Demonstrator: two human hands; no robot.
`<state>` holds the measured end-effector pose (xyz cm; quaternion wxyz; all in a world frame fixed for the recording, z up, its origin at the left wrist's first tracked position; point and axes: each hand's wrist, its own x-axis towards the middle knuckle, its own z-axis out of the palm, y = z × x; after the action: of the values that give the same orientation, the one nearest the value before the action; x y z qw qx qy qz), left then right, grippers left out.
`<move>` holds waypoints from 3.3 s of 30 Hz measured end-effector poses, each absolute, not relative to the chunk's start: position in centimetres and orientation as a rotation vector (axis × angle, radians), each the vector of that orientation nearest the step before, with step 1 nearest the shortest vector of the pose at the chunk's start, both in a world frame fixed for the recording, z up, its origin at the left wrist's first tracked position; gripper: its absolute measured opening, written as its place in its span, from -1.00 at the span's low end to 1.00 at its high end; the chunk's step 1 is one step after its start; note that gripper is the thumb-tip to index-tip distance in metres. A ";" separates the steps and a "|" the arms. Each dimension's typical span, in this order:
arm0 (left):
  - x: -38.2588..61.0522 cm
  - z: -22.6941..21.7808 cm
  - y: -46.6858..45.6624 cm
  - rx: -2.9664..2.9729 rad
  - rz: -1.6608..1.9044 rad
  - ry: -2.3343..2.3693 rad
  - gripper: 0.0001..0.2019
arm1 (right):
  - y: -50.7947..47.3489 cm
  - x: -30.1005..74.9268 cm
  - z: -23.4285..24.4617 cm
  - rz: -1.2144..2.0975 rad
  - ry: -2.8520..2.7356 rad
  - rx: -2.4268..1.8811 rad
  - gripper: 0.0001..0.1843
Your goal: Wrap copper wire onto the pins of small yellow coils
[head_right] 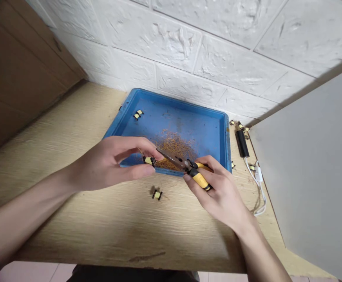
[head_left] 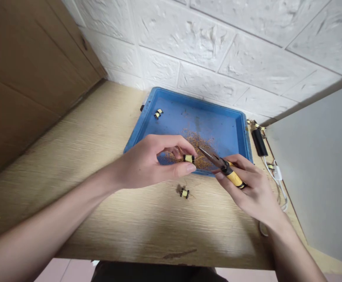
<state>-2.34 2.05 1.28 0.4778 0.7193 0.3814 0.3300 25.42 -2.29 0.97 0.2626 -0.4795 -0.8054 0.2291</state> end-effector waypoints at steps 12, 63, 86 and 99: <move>-3.1 1.6 2.5 1.992 0.860 0.876 -0.80 | -2.2 25.7 0.7 0.596 -2.232 -1.282 -0.83; -2.0 0.0 2.0 2.346 1.262 0.709 -0.94 | -1.1 26.4 0.3 0.214 -2.155 -1.343 -0.80; -1.6 0.3 1.4 2.174 1.303 0.708 -0.83 | -1.8 25.9 1.6 0.629 -2.088 -1.325 -0.74; -1.5 0.6 1.2 2.177 1.286 0.760 -0.82 | -1.7 25.8 2.1 0.749 -2.115 -1.276 -0.71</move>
<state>-1.55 1.24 0.62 0.2478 0.7988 0.2790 0.4719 25.80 -1.72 2.11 0.2767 -0.4750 -0.7874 0.2788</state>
